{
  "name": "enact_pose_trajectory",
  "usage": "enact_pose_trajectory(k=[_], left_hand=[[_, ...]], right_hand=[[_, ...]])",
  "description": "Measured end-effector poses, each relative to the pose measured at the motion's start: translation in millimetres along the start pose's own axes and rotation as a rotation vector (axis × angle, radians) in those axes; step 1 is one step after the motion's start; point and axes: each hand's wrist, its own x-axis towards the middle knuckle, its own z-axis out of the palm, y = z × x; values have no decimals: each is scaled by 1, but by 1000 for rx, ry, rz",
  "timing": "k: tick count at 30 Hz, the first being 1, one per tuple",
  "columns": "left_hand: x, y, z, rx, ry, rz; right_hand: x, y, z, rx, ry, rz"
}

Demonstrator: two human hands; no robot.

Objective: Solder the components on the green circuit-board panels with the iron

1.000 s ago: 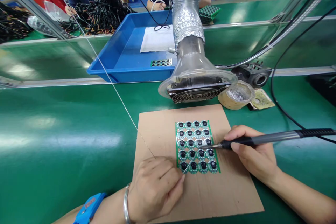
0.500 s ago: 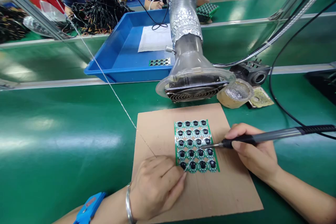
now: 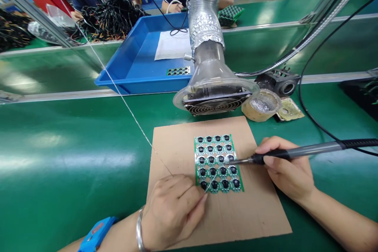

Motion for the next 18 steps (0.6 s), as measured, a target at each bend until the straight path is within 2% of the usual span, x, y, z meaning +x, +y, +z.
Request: enact_pose_trajectory(k=[5, 11, 18], left_hand=[[10, 12, -1, -10, -57, 10], [9, 12, 11, 40, 0, 2], [6, 8, 13, 53, 3, -11]], right_hand=[[0, 3, -2, 24, -19, -1], [0, 5, -1, -47, -45, -45], [0, 5, 0, -92, -41, -79]])
